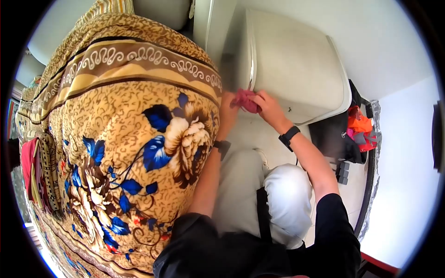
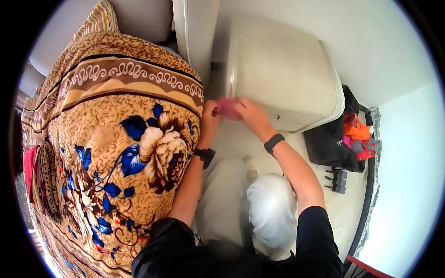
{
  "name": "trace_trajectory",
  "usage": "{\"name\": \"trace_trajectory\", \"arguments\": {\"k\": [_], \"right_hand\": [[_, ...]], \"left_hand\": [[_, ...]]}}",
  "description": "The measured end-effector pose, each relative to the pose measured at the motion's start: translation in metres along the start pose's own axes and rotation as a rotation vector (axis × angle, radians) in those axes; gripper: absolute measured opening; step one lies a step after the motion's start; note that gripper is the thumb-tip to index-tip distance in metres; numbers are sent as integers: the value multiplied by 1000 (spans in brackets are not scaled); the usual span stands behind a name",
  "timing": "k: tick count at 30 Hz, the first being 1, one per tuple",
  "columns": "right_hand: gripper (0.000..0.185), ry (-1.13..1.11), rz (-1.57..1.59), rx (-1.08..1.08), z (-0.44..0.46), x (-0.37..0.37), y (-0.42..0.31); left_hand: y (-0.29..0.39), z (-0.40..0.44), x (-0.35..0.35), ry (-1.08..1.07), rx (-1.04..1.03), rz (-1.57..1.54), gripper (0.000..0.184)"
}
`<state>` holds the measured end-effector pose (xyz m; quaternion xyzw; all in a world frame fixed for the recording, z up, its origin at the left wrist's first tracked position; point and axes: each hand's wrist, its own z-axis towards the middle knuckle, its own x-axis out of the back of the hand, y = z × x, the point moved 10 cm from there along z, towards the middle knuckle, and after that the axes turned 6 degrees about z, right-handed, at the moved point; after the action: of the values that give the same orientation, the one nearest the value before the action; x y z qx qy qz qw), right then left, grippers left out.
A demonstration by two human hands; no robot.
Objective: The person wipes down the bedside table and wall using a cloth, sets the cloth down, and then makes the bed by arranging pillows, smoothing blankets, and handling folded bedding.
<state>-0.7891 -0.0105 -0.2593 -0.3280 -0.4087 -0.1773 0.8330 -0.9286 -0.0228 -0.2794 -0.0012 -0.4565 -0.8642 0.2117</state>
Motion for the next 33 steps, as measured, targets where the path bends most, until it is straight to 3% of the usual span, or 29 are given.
{"name": "trace_trajectory", "arguments": {"k": [2, 5, 9, 12, 18, 24, 33], "right_hand": [[47, -105, -68, -45, -7, -21, 6], [49, -43, -11, -20, -18, -44, 17], [47, 57, 20, 21, -18, -41, 16], [42, 354, -9, 129, -7, 21, -16], [48, 516, 121, 96, -15, 18, -5], [45, 446, 196, 8, -37, -35, 24], [42, 322, 375, -235, -56, -85, 45]], "left_hand": [[-11, -10, -1, -18, -26, 57, 18], [-33, -20, -5, -46, 72, -12, 18], [-21, -18, 0, -25, -42, 20, 22], [10, -4, 3, 53, -139, 43, 25], [15, 0, -1, 59, -134, 93, 29], [-18, -24, -7, 53, -168, 230, 28], [-62, -59, -12, -13, 127, 387, 22]]}}
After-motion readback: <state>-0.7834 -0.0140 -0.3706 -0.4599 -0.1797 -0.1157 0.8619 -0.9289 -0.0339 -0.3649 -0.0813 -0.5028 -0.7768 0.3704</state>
